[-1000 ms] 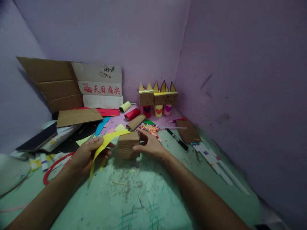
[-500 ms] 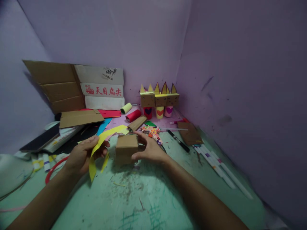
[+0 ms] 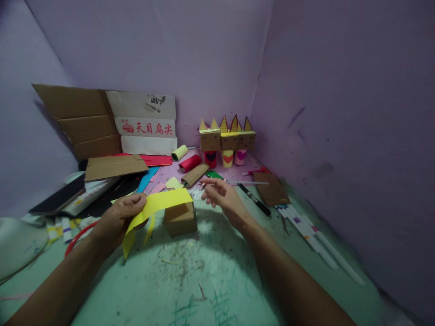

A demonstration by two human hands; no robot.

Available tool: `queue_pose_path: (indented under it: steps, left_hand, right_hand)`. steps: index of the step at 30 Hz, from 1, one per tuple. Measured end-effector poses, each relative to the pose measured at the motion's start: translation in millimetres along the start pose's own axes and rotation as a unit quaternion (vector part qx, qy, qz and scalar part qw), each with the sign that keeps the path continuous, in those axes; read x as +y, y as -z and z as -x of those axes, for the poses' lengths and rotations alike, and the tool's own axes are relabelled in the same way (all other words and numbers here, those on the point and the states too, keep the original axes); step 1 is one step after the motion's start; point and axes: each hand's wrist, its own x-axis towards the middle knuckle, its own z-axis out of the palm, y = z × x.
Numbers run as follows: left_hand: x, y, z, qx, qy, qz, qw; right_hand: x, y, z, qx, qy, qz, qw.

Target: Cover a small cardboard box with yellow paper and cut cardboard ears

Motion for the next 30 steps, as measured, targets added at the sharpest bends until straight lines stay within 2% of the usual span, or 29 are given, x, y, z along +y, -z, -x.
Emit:
queue_pose_path:
  steps: [4,7,13,19,23,27,30]
  left_hand:
    - [3,-6,1,-0.034,0.009,-0.007,0.999]
    - [3,-11,0,-0.049,0.018,-0.024,0.998]
    - [8,-11,-8,-0.044,0.022,-0.094,0.994]
    - [26,-8,-5,0.009,-0.062,-0.127,0.99]
    - [28,-4,-5,0.04,-0.11,-0.151,0.982]
    - [23,0,-8,0.04,-0.099,-0.187,0.977]
    - [21,2,-8,0.03,-0.078,-0.2,0.976]
  right_hand:
    - [-7,-3,6,-0.084,-0.102,-0.127,0.983]
    - [-10,-7,11,-0.113,-0.124,-0.153,0.974]
    - [-10,-12,12,-0.031,-0.101,-0.144,0.984]
    - [-12,-18,16,0.018,-0.105,-0.093,0.99]
    - [-13,-20,16,0.054,-0.099,-0.038,0.993]
    - [-14,-22,15,0.073,-0.105,-0.012,0.992]
    - [-14,-21,16,0.052,-0.097,0.03,0.994]
